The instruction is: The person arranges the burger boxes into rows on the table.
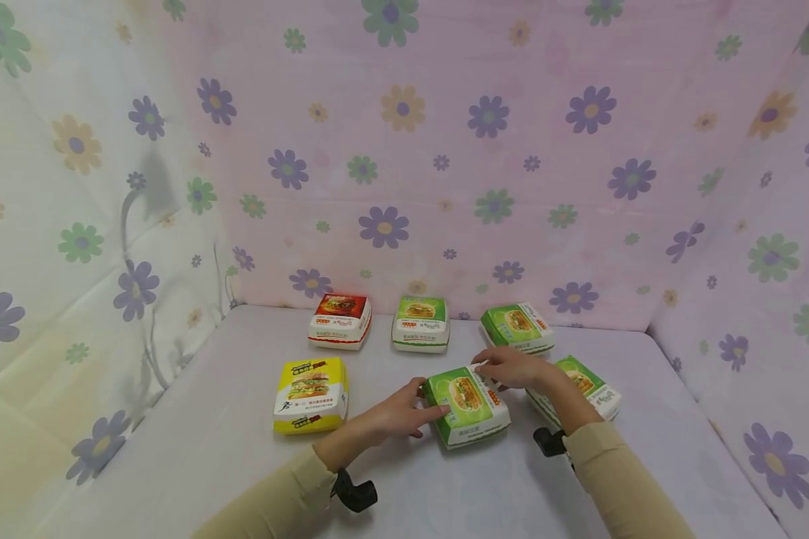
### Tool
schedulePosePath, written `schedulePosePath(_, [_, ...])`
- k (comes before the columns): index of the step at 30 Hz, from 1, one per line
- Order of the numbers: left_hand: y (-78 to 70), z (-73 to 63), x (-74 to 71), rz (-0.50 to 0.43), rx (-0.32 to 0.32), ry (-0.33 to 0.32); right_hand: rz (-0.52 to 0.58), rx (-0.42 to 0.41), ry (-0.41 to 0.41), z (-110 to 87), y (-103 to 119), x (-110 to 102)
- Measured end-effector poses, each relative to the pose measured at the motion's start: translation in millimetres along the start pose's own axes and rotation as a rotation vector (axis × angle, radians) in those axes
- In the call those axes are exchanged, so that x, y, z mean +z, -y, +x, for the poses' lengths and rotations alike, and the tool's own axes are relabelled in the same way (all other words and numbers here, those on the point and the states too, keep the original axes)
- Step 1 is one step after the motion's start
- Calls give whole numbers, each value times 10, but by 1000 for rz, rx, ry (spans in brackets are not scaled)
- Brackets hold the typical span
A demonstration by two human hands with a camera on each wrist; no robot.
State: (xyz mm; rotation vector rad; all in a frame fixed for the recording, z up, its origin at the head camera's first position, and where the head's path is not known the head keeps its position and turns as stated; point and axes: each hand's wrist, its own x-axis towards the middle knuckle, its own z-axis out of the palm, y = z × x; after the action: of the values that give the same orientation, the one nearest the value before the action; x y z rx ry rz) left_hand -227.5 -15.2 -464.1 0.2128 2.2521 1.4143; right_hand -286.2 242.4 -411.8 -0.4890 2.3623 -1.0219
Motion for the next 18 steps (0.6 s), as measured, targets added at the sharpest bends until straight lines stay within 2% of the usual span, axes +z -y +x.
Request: schedulePosePath(18, [16, 6, -119, -90, -2, 61, 7, 41, -44, -74, -22, 49])
